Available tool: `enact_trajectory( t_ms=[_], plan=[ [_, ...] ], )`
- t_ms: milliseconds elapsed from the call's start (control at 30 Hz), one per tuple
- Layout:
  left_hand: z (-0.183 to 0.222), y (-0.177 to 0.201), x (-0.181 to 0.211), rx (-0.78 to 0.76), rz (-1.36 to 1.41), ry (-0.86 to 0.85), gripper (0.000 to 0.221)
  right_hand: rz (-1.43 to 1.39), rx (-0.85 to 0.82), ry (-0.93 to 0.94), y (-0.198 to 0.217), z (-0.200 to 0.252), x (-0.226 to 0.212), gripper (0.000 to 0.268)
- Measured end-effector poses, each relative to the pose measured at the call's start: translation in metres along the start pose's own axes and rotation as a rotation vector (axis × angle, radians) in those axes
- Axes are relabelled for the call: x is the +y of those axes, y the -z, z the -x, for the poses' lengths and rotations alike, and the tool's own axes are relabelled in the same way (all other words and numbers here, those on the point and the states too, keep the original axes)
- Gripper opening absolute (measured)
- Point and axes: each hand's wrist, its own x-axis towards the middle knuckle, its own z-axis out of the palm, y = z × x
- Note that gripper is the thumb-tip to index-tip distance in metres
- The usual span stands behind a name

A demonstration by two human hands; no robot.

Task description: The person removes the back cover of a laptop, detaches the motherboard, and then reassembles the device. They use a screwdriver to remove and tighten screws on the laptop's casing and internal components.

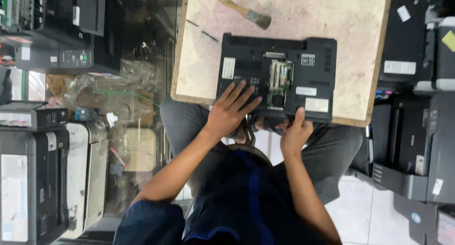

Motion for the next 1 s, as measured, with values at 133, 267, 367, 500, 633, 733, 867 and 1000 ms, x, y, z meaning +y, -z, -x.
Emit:
enact_trajectory(
  t_ms=[133,267,367,500,633,733,867,1000],
  plan=[
    [-0.007,0.004,-0.011,0.081,-0.051,-0.041,0.038,0.368,-0.181,0.076,0.046,-0.026,0.013,0.054],
    [-0.009,0.003,-0.013,0.108,-0.039,-0.023,0.033,0.48,-0.31,0.089,0.023,0.022,-0.071,0.039],
    [-0.007,0.001,-0.013,0.121,-0.029,-0.003,0.031,1.014,-0.644,0.213,0.028,0.041,-0.153,0.041],
    [0.007,0.002,-0.018,0.0,0.0,-0.014,0.03,1.266,-0.965,-0.111,0.044,0.044,-0.253,0.03],
    [0.007,0.003,-0.019,-0.261,-0.025,-0.007,0.053,1.156,-0.702,0.382,0.025,0.004,-0.246,0.046],
    [-0.004,-0.019,-0.007,-0.079,-0.227,0.06,0.05,0.849,-0.503,0.752,-0.01,-0.074,-0.166,0.03],
    [-0.015,0.001,-0.007,-0.268,-0.221,0.058,0.073,0.995,-0.4,1.029,-0.052,-0.118,-0.119,0.033],
    [-0.058,0.03,-0.019,-0.564,0.183,0.291,0.062,1.047,-0.354,0.998,-0.064,-0.124,-0.11,0.035]
  ],
)
